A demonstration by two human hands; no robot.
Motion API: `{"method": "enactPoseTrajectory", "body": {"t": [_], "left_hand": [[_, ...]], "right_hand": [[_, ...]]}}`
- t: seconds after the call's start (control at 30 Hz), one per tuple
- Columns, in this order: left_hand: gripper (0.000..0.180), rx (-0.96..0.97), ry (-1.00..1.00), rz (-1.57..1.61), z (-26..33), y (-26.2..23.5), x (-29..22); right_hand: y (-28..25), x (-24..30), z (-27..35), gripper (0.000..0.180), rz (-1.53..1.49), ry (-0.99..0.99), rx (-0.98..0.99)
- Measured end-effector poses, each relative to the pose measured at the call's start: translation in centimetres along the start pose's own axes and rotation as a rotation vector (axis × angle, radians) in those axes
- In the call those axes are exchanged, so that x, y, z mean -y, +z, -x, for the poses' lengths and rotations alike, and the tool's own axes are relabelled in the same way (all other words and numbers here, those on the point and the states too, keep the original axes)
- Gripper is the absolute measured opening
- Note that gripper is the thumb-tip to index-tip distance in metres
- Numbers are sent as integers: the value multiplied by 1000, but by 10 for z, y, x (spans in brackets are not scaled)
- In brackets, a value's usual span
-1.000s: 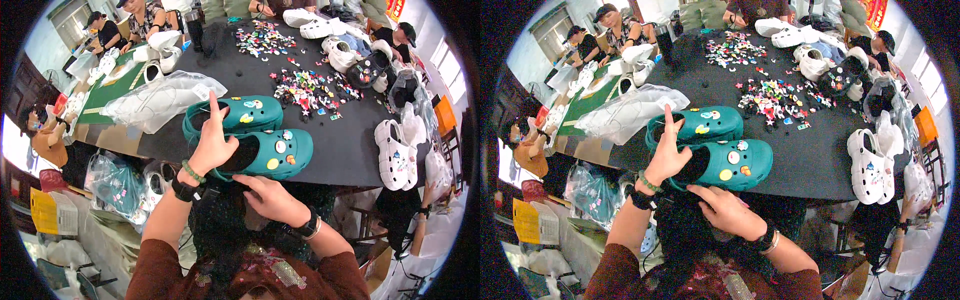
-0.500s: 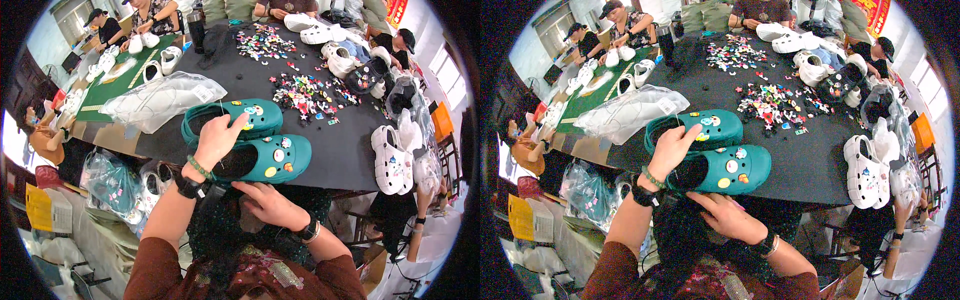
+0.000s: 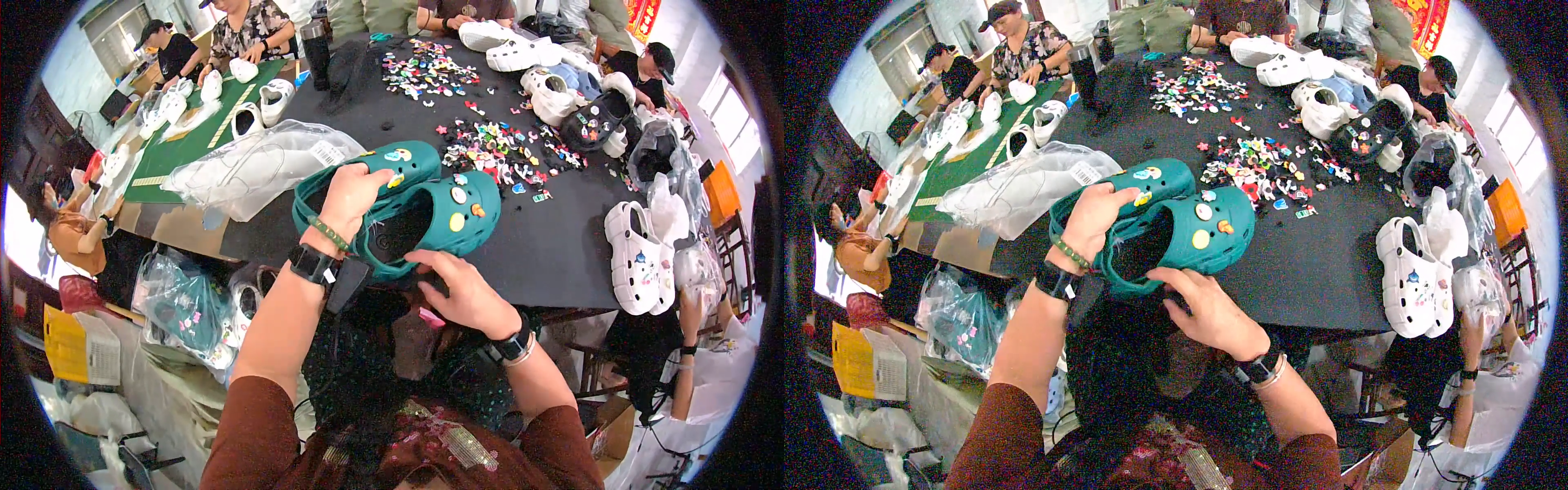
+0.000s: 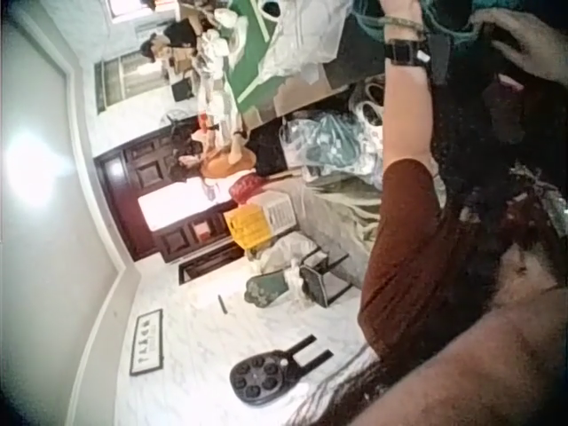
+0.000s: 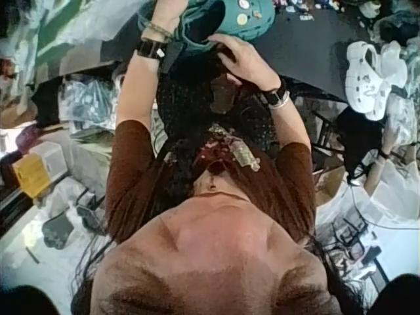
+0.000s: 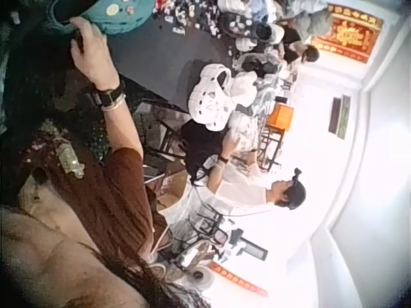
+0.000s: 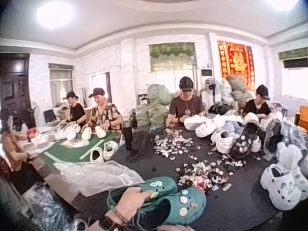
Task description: Apply decorative charms (Jibbitz) to clog-style shoes and organize them into bags.
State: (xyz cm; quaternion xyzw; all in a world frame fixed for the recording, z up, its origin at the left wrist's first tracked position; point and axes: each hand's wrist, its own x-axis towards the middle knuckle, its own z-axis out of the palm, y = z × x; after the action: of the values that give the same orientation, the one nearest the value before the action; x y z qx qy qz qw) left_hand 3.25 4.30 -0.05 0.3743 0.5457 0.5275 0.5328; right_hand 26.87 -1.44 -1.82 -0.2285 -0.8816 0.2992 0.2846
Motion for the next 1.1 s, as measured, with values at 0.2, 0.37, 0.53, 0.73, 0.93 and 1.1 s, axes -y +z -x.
{"method": "enactPoseTrajectory", "body": {"t": [0.2,0.37,0.53,0.73,0.93,1.1], "left_hand": [[25,-177,247,-249,13,13,21],[19,-120,195,-253,13,4,15],[20,112,18,4,14,5,-6],[30,161,-166,71,4,-7,-12],[33,282,-233,410,-13,-14,2],[35,292,-174,379,-12,-10,1]], "right_hand": [[-42,8,-11,30,-92,20,123],[-86,-1,-63,24,156,-58,-218],[-97,-61,-119,41,240,-238,-109],[-81,-74,-150,49,253,-224,193],[-73,-85,-166,50,220,-214,198],[-77,-85,-175,40,92,-249,223]]}}
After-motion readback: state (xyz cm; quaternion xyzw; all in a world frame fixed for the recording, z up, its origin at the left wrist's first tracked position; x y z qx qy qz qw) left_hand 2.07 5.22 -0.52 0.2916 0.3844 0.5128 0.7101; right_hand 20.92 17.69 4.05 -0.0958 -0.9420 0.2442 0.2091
